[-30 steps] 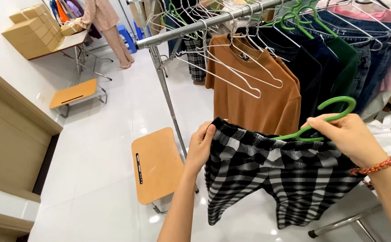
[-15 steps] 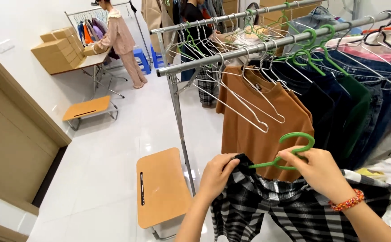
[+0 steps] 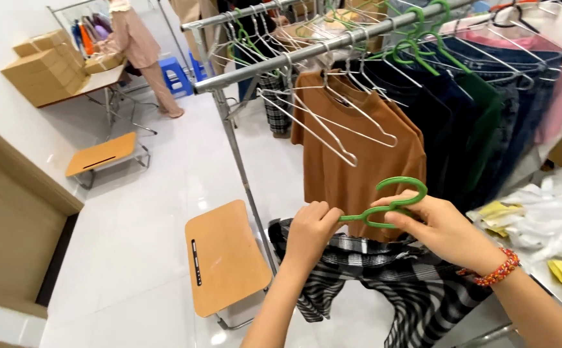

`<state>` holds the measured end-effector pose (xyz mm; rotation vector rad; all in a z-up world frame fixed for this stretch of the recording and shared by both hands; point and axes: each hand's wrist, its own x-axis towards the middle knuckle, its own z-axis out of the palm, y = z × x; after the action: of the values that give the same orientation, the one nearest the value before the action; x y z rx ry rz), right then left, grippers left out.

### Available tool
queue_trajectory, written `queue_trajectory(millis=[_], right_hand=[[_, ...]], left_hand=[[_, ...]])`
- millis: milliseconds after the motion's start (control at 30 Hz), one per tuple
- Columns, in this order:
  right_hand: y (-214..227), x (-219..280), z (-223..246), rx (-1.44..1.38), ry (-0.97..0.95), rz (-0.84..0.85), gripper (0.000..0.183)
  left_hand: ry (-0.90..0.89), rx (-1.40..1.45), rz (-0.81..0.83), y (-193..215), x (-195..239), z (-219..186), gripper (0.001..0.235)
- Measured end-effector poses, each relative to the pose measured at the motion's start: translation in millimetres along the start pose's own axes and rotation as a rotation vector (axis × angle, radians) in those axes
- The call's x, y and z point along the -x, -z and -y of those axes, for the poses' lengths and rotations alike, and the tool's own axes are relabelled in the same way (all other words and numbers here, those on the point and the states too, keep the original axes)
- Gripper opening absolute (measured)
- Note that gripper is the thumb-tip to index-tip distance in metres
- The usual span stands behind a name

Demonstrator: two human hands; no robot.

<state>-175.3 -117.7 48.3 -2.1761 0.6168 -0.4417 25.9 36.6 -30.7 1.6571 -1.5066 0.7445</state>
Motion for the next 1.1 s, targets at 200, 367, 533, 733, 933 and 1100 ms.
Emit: queue_trajectory(millis=[200,367,533,733,933,1100], right_hand=[[52.8,44.8,-83.4,0.57,-0.258,0.116,0.068],[72.5,83.9,-191.0,0.473,-0.145,-0.032,0.011],[92.6,122.7,-227.5,0.491,-0.208,-0.051,0.022],[118.3,141.4,-277.2,0.334,-0.284,-0.121,0.029],[147.1,127.9,-220.9,0.535,-0.482,0.075,0.047],[148.7,122.8,-190.7,-0.123,-0.41,-0.002,0.05]], left_hand=[[0.027,-0.041,0.077,-14.9,0.6,7.4,0.015],[0.085,0.059,0.121,-22.7,-2.4,8.2,0.011],[0.093,0.093,0.137,-35.2,-5.8,-12.9,0.011],[0.177,0.09,0.144,-41.3,-12.5,-27.9,0.008],[0.186,0.147,0.142,-40.8,-20.0,-33.5,0.009],[0.17,0.328,0.077,-45.7,-25.2,-55.7,0.009]])
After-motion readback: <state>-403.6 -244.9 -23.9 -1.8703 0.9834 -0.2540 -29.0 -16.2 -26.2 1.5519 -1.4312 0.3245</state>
